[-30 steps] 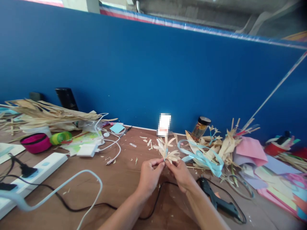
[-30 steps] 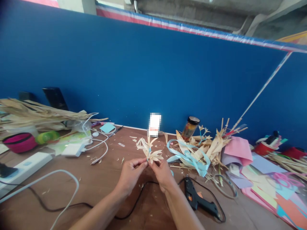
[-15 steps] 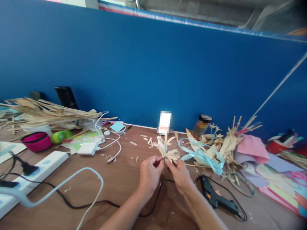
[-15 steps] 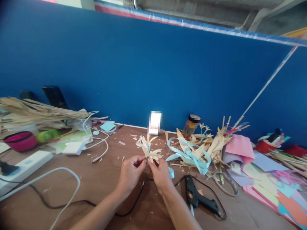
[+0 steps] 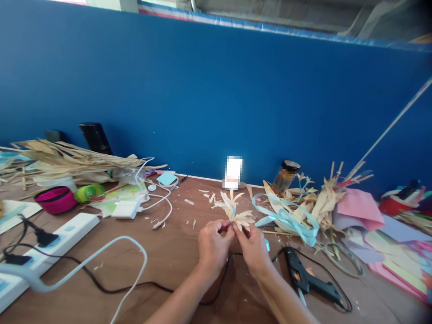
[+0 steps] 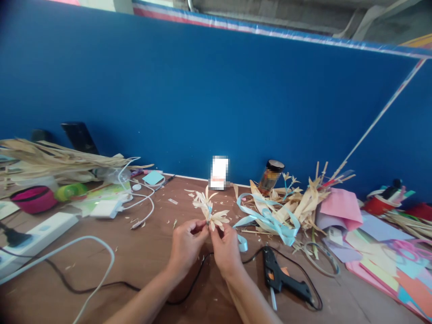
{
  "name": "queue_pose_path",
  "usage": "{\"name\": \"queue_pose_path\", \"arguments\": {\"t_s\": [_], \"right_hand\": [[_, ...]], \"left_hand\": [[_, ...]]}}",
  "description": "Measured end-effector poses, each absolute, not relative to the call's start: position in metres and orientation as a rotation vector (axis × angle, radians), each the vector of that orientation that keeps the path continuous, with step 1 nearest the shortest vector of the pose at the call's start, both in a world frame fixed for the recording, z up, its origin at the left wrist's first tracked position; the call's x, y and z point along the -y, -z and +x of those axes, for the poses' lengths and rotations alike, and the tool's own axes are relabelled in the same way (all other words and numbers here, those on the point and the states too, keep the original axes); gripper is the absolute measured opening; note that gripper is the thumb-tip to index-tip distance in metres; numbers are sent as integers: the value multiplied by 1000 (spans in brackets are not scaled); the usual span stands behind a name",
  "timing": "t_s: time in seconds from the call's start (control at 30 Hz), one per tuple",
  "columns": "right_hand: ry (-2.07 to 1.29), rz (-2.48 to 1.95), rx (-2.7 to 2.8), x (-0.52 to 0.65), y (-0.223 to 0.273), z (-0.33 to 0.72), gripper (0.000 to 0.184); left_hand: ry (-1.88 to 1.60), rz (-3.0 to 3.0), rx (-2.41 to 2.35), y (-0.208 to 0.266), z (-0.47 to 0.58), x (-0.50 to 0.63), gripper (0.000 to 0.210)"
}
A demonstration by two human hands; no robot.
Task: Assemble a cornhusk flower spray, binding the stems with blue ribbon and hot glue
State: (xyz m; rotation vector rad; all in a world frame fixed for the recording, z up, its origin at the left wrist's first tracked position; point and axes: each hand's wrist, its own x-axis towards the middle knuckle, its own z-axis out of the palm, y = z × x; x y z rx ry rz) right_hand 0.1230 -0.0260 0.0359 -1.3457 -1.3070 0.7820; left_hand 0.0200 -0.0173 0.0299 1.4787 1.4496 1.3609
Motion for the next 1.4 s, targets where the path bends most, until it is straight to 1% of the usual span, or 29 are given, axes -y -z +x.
{"name": "queue_pose_path", "arguments": {"t_s": [0.07, 0.23, 0.33, 0.57, 0.63, 0.7, 0.83, 0.93, 1.07, 1.2, 1.4], "right_hand": [[-758, -1353, 1313, 26, -36, 123, 24], [-862, -1296, 1268, 21, -33, 123, 28], [-851, -1306, 1253, 19, -31, 124, 27], [-836, -1364, 1115, 16, -29, 125, 25], [-891, -1325, 1085, 14, -28, 127, 24], [-957, -1261, 1082, 13, -28, 129, 23], [-1064, -1138, 1111, 11, -28, 131, 21], [-1125, -1073, 1133, 11, -30, 132, 20], [-1115, -1080, 1173, 12, -31, 133, 20], [-1059, -1107, 1228, 13, -34, 135, 22], [-1040, -1098, 1201, 12, -32, 132, 18]], "left_hand": [[-1367, 1563, -1457, -29, 20, 17, 19], [-1368, 1805, -1524, -31, 17, 19, 13], [-1354, 1905, -1516, -33, 16, 21, 12], [-1362, 1985, -1354, -33, 16, 21, 21], [-1376, 1897, -1255, -33, 18, 19, 22], [-1360, 1681, -1129, -33, 19, 17, 21], [-1197, 1044, -951, -33, 18, 11, 23], [-1048, 764, -852, -33, 13, 9, 22], [-941, 725, -841, -34, 7, 9, 23], [-1010, 764, -932, -38, 8, 11, 25], [-1046, 776, -973, -38, 11, 11, 26]]}}
